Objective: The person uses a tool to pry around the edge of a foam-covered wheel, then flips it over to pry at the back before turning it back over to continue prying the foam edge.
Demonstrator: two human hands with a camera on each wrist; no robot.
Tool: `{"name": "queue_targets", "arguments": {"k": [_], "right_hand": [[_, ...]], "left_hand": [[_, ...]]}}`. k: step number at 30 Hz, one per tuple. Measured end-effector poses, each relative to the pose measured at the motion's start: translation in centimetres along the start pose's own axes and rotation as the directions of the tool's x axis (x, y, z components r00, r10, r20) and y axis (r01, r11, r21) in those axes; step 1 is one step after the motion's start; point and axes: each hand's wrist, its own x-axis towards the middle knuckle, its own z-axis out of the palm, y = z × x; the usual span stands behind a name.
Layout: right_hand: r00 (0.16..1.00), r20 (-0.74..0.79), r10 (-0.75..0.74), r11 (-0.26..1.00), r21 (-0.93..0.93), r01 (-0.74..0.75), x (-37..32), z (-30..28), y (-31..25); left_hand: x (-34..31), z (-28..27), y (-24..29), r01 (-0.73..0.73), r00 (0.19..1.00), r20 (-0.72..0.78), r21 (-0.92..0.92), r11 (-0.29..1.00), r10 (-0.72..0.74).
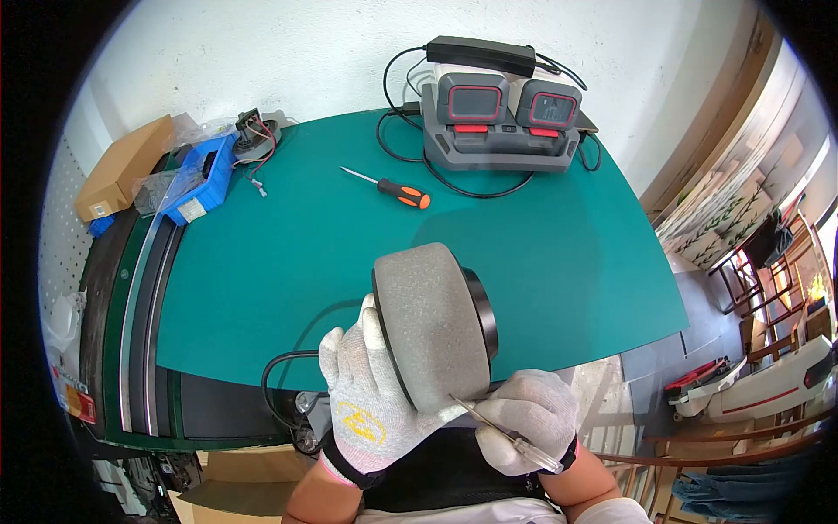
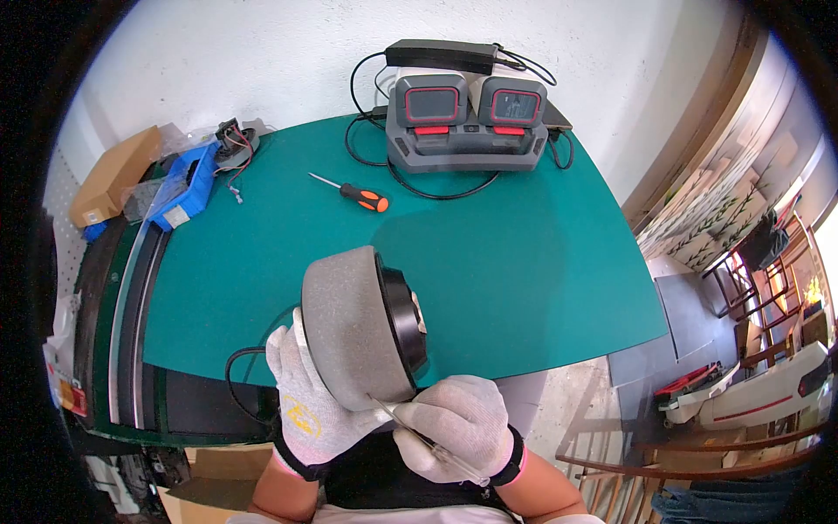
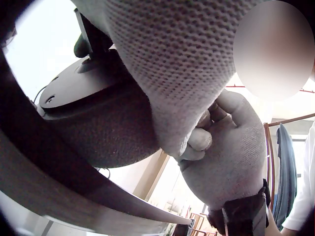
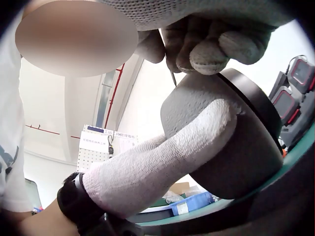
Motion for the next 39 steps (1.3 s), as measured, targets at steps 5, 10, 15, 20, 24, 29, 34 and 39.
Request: {"name": "queue_targets", "arguments": {"k": [5, 10, 15, 20, 24, 29, 34, 39], "right_hand": [[1.0, 0.014, -0.002, 1.0, 0.016, 0.001, 0.09, 0.2, 0.15], [1.0, 0.024, 0.009, 1.0, 0.0, -0.009, -0.05, 0.04, 0.09], [1.0, 0.005, 0.016, 1.0, 0.006, -0.016, -0.06, 0.08, -0.11], [1.0, -0.001, 0.003, 1.0, -0.006, -0.003, 0.02, 0.07, 0.02], [1.0, -0.001, -0.002, 1.0, 0.01, 0.002, -0.06, 0.14, 0.18], [1.0, 0.01, -0.015, 1.0, 0.009, 0.015, 0.12, 0.13, 0.34], [1.0, -0.018, -0.014, 1.0, 0.013, 0.015, 0.05, 0.52, 0.51], [1.0, -0.003, -0.017, 1.0, 0.021, 0.017, -0.31, 0.35, 0.69]], "left_hand": [[0.21, -0.06, -0.13, -0.013, 1.0, -0.015, -0.005, 1.0, 0.013], [0.16, 0.0, -0.14, -0.003, 1.0, -0.016, -0.016, 1.0, 0.003], [0.09, 0.01, -0.16, -0.017, 1.0, -0.019, -0.017, 1.0, 0.017], [0.19, 0.08, -0.32, -0.015, 1.0, -0.023, -0.038, 0.999, 0.014], [0.19, 0.02, -0.05, 0.012, 1.0, -0.011, -0.025, 1.0, -0.012], [0.17, 0.03, -0.25, -0.013, 1.0, -0.021, -0.027, 1.0, 0.012], [0.31, -0.1, -0.33, -0.021, 0.999, -0.029, -0.051, 0.998, 0.02], [0.46, -0.11, -0.3, -0.022, 0.998, -0.053, -0.078, 0.997, 0.018]]}}
